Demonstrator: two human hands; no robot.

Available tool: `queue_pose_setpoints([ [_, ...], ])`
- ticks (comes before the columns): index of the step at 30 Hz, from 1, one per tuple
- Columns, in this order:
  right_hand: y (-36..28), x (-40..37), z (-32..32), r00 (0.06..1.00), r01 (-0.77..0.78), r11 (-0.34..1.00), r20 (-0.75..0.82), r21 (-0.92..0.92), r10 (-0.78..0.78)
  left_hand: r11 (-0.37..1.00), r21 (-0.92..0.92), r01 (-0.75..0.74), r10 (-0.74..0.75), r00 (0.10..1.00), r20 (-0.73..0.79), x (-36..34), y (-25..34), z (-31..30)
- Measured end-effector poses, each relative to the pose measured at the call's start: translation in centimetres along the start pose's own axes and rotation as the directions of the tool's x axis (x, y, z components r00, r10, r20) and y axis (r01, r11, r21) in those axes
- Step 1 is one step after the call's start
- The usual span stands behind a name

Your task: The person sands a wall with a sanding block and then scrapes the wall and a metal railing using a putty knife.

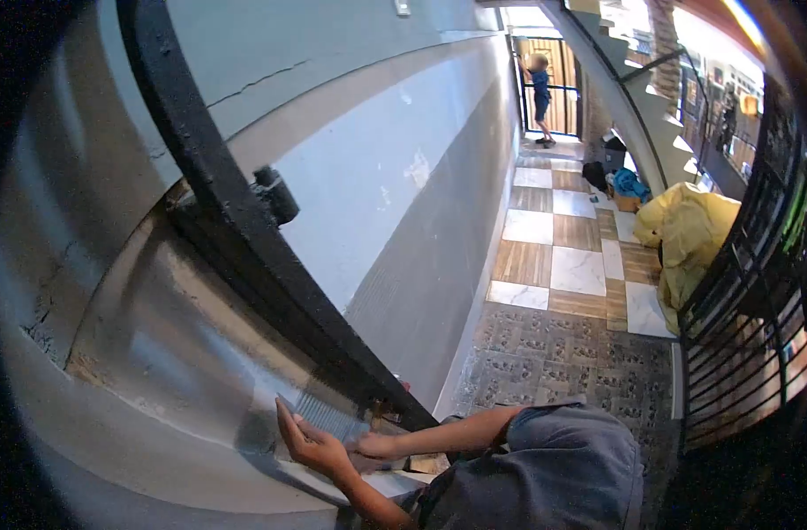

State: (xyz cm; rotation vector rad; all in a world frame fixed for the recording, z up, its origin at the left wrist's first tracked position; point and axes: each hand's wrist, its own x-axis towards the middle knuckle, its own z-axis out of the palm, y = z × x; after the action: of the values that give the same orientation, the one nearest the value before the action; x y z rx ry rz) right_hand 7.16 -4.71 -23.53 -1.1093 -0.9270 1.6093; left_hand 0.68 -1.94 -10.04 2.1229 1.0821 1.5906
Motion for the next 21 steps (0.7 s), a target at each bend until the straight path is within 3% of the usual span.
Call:
queue_pose_setpoints([
  [1,-0.1,-2.8,-0.2,0.998,0.048,0.934,-0.027,-0.355,-0.062,0.999,0.003,-0.041,0.041,0.999,-0.005,0.2,0.3,-0.3],
  [3,8.0,-1.0,-5.8,0.953,0.086,0.902,0.299,-0.423,0.050,0.990,-0.039,-0.136,0.135,0.991,-0.027,0.5,0.7,-0.8],
  [4,7.2,-4.1,-7.6,0.927,0.148,0.927,0.376,-0.344,-0.008,0.990,-0.043,-0.135,0.134,0.991,-0.018,0.7,0.6,-1.1],
  [5,4.0,-8.2,-9.9,0.890,0.206,0.943,0.450,-0.261,-0.070,0.972,-0.013,-0.233,0.232,0.972,-0.041,1.0,0.5,-1.3],
  [6,0.6,-11.7,-10.8,0.951,-0.225,0.974,0.214,-0.013,0.223,0.945,0.022,-0.325,0.326,0.943,-0.064,1.1,0.4,-1.6],
  [7,-0.3,-13.8,-12.8,0.984,-0.101,0.992,0.157,0.076,0.088,0.947,0.025,-0.319,0.320,0.945,-0.062,1.1,0.3,-1.7],
  [8,1.1,-14.2,-15.4,0.989,0.132,0.978,0.039,0.161,-0.140,0.947,0.017,-0.321,0.321,0.942,-0.093,1.0,0.4,-1.8],
  [10,-1.6,-17.5,-14.8,0.919,0.280,0.895,-0.367,0.347,-0.145,0.946,0.006,-0.323,0.322,0.940,-0.118,1.0,0.9,-1.6],
  [11,-1.1,-17.3,-14.9,0.919,0.279,0.894,-0.367,0.350,-0.143,0.948,-0.026,-0.319,0.314,0.942,-0.118,1.0,1.4,-1.4],
  [12,-0.5,-16.6,-15.2,0.799,0.306,0.912,-0.595,0.275,-0.089,0.947,-0.058,-0.317,0.309,0.944,-0.118,1.2,1.7,-1.4],
  [13,0.0,-15.9,-15.3,0.620,0.313,0.930,-0.783,0.194,-0.045,0.930,-0.058,-0.362,0.354,0.928,-0.120,1.3,1.9,-1.2],
  [14,0.3,-15.3,-14.9,0.619,0.321,0.926,-0.784,0.197,-0.048,0.927,-0.059,-0.370,0.362,0.925,-0.118,1.3,2.1,-1.2],
  [15,0.9,-14.7,-14.3,0.466,0.008,0.986,-0.872,-0.169,-0.153,0.934,-0.079,-0.348,0.341,0.936,-0.091,1.1,2.2,-1.1],
  [16,1.5,-14.3,-13.8,0.347,-0.364,0.822,-0.883,-0.439,-0.317,0.941,-0.100,-0.324,0.319,0.946,-0.063,0.9,2.2,-1.0],
  [18,2.9,-14.0,-13.3,0.329,-0.365,0.789,-0.861,-0.494,-0.388,0.946,-0.107,-0.305,0.302,0.952,-0.047,0.5,1.5,-0.9],
  [20,3.8,-14.0,-13.6,0.533,-0.186,0.827,-0.762,-0.530,-0.368,0.959,-0.102,-0.266,0.263,0.964,-0.043,0.2,1.1,-0.8],
  [21,4.2,-13.6,-13.8,0.536,-0.188,0.827,-0.761,-0.531,-0.366,0.960,-0.099,-0.263,0.259,0.965,-0.044,0.1,0.8,-0.8],
])
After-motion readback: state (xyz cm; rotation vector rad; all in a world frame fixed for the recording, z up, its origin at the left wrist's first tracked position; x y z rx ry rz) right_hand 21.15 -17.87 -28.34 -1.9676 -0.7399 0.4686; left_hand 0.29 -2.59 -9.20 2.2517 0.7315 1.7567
